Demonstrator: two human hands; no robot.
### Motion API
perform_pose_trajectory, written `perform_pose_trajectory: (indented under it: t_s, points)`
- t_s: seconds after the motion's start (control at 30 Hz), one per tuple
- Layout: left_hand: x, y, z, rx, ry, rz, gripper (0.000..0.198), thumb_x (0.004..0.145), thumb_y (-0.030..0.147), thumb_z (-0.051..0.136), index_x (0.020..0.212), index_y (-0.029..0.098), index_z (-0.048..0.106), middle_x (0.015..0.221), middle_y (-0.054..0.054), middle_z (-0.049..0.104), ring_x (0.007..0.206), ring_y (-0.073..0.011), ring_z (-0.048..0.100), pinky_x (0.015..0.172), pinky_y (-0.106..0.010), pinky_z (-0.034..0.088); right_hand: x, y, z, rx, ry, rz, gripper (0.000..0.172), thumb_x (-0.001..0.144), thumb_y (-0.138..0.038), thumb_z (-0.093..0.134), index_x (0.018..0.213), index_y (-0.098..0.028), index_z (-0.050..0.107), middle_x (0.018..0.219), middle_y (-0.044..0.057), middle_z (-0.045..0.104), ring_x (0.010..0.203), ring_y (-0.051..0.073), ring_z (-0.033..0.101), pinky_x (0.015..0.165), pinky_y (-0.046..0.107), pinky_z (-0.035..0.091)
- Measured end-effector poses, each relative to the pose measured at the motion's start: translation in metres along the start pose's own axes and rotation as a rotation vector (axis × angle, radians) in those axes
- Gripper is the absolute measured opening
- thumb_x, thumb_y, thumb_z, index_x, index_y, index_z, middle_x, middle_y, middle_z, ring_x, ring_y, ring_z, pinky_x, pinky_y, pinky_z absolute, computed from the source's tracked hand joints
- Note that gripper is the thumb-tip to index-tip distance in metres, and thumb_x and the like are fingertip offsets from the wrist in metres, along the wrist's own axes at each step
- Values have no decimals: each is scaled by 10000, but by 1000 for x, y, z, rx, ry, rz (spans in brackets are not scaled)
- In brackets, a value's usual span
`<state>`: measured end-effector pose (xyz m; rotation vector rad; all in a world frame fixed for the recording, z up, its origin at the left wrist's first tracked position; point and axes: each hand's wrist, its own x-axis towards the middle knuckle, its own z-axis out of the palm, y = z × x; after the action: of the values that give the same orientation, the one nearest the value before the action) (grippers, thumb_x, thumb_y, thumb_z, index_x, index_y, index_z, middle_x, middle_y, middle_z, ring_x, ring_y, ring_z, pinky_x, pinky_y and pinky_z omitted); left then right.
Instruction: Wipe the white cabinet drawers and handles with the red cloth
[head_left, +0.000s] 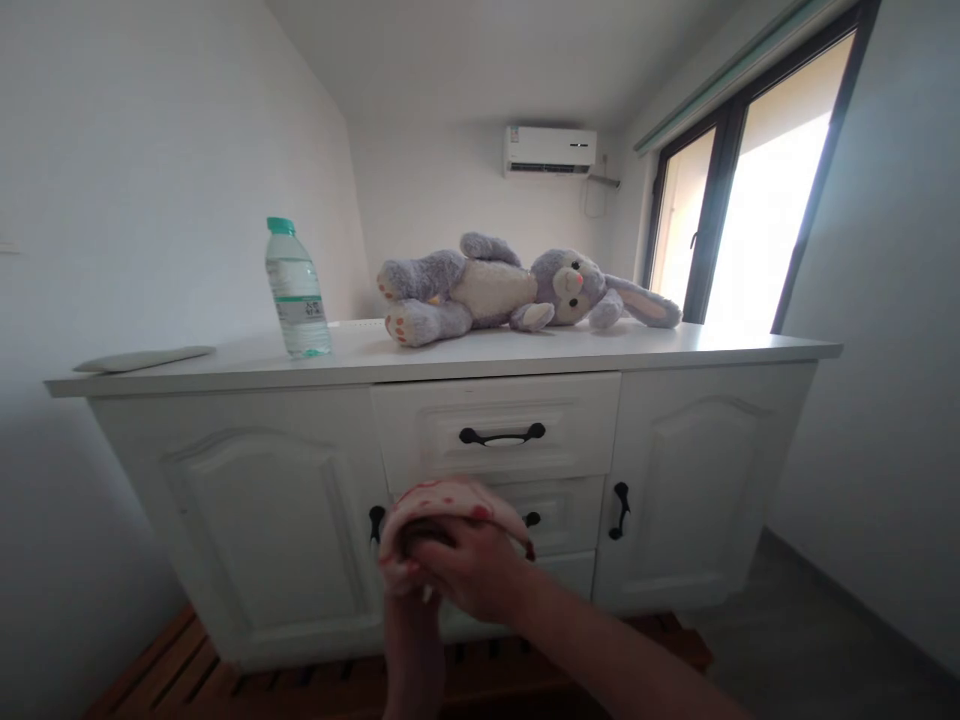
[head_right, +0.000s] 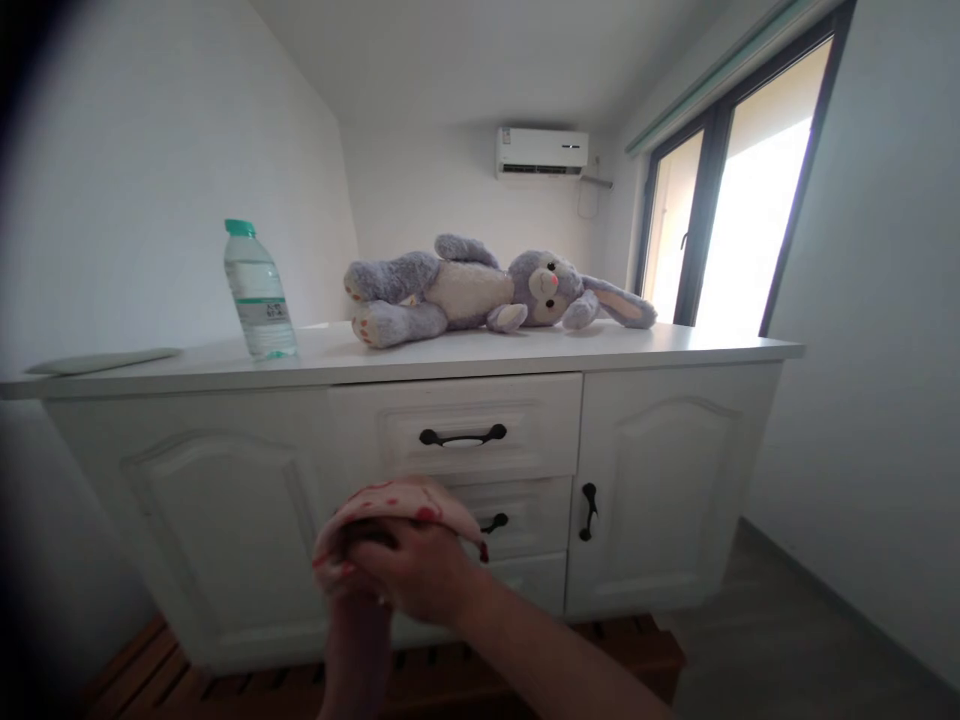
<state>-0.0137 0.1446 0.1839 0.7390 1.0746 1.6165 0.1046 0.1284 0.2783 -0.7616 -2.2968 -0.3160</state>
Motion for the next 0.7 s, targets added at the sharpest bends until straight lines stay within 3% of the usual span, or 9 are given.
perform_pose_trajectory:
  t_s: [0.1, 0.17, 0.27, 0.33, 0.4, 0.57, 0.7]
  points:
    - [17, 17, -24, 212, 149, 264, 541, 876, 483, 513, 1391, 316, 499, 1463, -33, 577, 1350, -243, 515, 1128, -390, 410, 24, 29, 70, -141, -225, -117, 371, 1029, -284, 321, 1215, -186, 627, 1394, 110, 600, 1190, 204, 613, 1001, 339, 519]
    - [30, 14, -30, 444, 134, 319, 541, 898, 484, 481, 1372, 229, 529, 1474, -105, 564, 1393, -281, 474, 1203, -454, 316, 26, 46, 109, -130, -283, -126, 385, 1020, -217, 348, 1333, -146, 559, 1389, 118, 612, 1188, 192, 625, 1014, 328, 512]
    - [40, -5, -24, 646, 55, 326, 571, 935, 441, 378, 1367, 99, 528, 1496, -209, 521, 1429, -315, 432, 1232, -492, 264, 14, 66, 131, -41, -302, -138, 418, 1001, -155, 390, 1399, -98, 503, 1337, 104, 657, 1194, 169, 631, 1020, 277, 504]
    - [36, -19, -9, 721, 21, 348, 600, 933, 429, 370, 1350, 29, 533, 1498, -266, 497, 1439, -342, 416, 1238, -507, 258, -5, 78, 119, -22, -304, -115, 410, 990, -146, 418, 1382, -80, 519, 1299, 112, 680, 1150, 168, 660, 981, 256, 530]
    - [24, -33, 13, 758, -55, 385, 591, 927, 435, 401, 1319, 25, 566, 1477, -281, 508, 1422, -355, 437, 1230, -527, 281, -30, 89, 92, -57, -285, -74, 412, 980, -135, 440, 1380, -86, 523, 1300, 120, 679, 1141, 172, 668, 971, 264, 542]
    - [-19, -57, 91, 706, -321, 565, 487, 962, 373, 398, 1327, 114, 589, 1453, -231, 509, 1383, -312, 480, 1189, -551, 368, -109, 119, 4, -312, -234, 72, 465, 924, -86, 510, 1389, -98, 518, 1350, 135, 645, 1221, 224, 619, 1033, 371, 522]
    - [-46, -76, 143, 670, -560, 640, 495, 956, 301, 427, 1428, 170, 501, 1472, -210, 499, 1396, -302, 470, 1184, -549, 389, -162, 137, -37, -532, -205, 238, 490, 862, -37, 554, 1346, -115, 565, 1248, 141, 685, 1119, 268, 655, 972, 456, 547]
